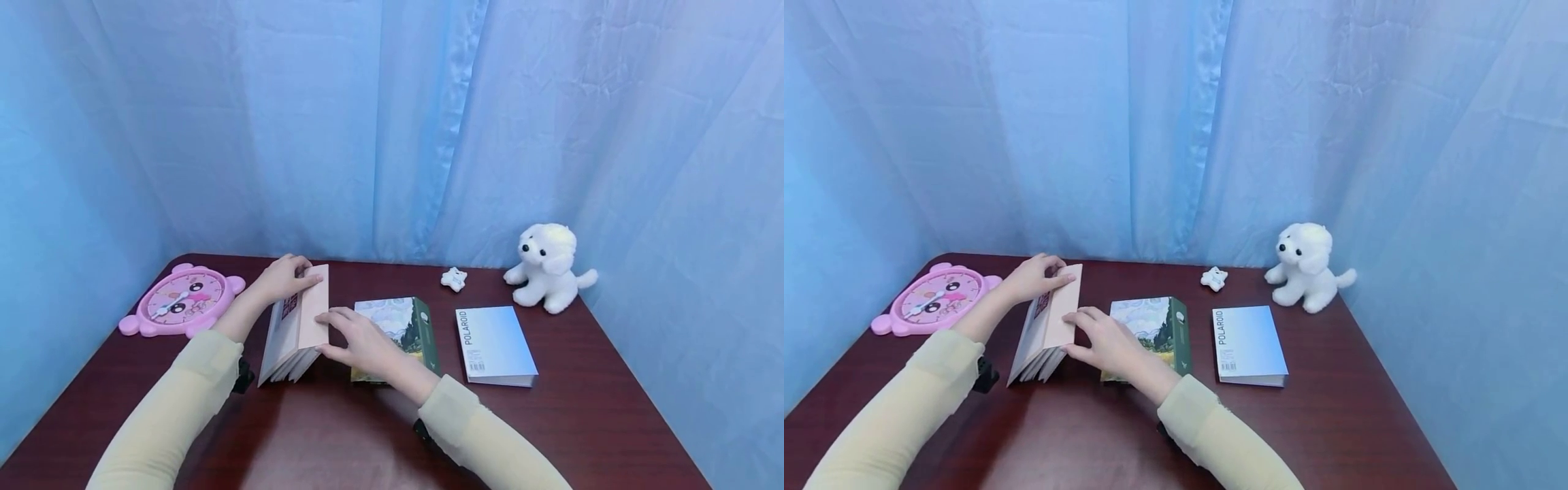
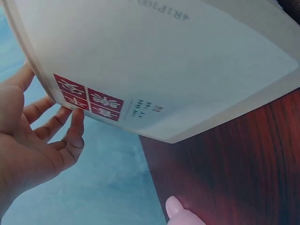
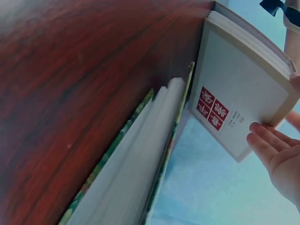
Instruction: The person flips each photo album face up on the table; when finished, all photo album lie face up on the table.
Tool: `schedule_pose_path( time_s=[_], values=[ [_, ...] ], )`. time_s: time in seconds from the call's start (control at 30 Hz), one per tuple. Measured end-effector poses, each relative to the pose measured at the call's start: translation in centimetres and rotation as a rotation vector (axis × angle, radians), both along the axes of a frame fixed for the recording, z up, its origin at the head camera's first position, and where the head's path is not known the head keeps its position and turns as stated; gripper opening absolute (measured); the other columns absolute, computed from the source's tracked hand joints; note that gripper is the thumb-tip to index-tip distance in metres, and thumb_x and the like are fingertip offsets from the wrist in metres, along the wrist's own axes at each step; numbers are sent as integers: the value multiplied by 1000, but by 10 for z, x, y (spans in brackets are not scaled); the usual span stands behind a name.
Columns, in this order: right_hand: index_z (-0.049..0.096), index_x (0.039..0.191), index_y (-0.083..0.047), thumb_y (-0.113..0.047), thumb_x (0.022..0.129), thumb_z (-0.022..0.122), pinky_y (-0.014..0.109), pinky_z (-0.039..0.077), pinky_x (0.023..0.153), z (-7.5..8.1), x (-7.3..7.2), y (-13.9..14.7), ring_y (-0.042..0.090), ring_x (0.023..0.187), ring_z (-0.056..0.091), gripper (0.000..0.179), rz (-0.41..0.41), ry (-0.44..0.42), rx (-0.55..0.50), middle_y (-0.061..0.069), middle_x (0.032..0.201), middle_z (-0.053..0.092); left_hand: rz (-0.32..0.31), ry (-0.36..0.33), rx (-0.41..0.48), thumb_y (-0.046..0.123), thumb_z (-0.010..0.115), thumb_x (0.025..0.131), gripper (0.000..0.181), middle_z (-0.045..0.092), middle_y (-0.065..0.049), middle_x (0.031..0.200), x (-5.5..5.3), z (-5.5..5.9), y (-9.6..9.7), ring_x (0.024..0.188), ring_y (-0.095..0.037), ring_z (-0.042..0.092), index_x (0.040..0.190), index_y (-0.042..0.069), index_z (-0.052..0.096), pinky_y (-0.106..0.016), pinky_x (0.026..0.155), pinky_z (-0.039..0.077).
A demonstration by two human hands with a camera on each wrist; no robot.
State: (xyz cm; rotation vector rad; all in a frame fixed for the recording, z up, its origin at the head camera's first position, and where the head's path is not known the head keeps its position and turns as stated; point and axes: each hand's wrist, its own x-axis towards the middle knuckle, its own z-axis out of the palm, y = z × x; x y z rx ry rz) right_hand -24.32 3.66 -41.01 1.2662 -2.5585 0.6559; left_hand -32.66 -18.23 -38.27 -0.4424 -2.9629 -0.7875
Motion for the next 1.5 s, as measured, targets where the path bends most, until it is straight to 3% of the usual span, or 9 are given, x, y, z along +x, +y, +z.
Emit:
schedule_pose_path(
  time_s=[0.23, 0.33, 0.47, 0.67, 0.9, 1.0, 1.13, 1.33, 1.5],
  values=[
    [41, 142, -13, -41, 88, 64, 30, 44, 100, 5, -1, -6, 15, 125, 49, 64, -23, -41, -80, 3, 138, 49, 32, -17, 21, 48, 58, 90, 56, 56, -17, 106, 5, 17, -4, 90, -28, 52, 118, 0, 60, -39, 73, 44],
    [33, 145, -12, -39, 85, 69, 30, 44, 100, 6, -2, -9, 16, 127, 48, 75, -15, -169, -174, 4, 141, 46, 32, -52, 50, 48, 59, 89, 57, 58, -18, 108, 6, 24, -5, 92, -28, 53, 118, 0, 59, -39, 72, 48],
    [36, 141, -10, -33, 77, 79, 26, 46, 96, 3, -4, -12, 18, 123, 53, 81, -14, -347, -325, 5, 139, 49, 42, -124, 114, 50, 62, 87, 59, 57, -19, 115, 9, 32, -4, 93, -28, 58, 120, 2, 56, -34, 64, 55],
    [39, 141, -18, -31, 73, 82, 25, 50, 89, -3, -5, -13, 20, 122, 54, 81, -19, -490, -438, 4, 139, 50, 73, -172, 174, 51, 63, 85, 65, 54, -24, 124, 17, 43, -3, 86, -29, 65, 127, 3, 49, -32, 55, 56],
    [30, 144, -39, -17, 79, 77, 44, 47, 96, -4, -7, -16, 21, 125, 51, 83, 77, -695, -600, 4, 143, 46, 110, -206, 331, 52, 63, 85, 66, 49, -21, 126, 21, 56, -2, 86, -30, 65, 129, 7, 42, -37, 59, 57],
    [26, 146, -40, -13, 81, 74, 51, 43, 98, -3, -8, -19, 27, 127, 48, 85, 119, -723, -616, 5, 147, 40, 112, -228, 412, 49, 66, 84, 67, 48, -21, 123, 23, 61, -1, 87, -32, 65, 130, 9, 39, -40, 60, 57],
    [23, 146, -45, -18, 83, 74, 51, 46, 95, -2, -10, -22, 26, 129, 46, 86, 113, -710, -585, -2, 150, 34, 110, -214, 470, 43, 69, 84, 67, 48, -22, 120, 25, 66, 1, 83, -32, 66, 131, 8, 37, -42, 59, 57],
    [27, 145, -46, -19, 82, 74, 45, 50, 90, -7, -12, -23, 22, 130, 44, 83, 118, -691, -553, -6, 149, 35, 119, -189, 507, 32, 67, 87, 58, 46, -23, 123, 29, 70, -2, 68, -26, 68, 129, 4, 40, -40, 57, 57],
    [30, 146, -39, -18, 83, 73, 44, 49, 93, -14, -13, -20, 20, 134, 39, 79, 136, -675, -494, -10, 152, 29, 116, -159, 504, 25, 61, 88, 48, 46, -23, 122, 32, 74, -5, 66, -22, 66, 127, 3, 43, -40, 58, 57]
  ],
)
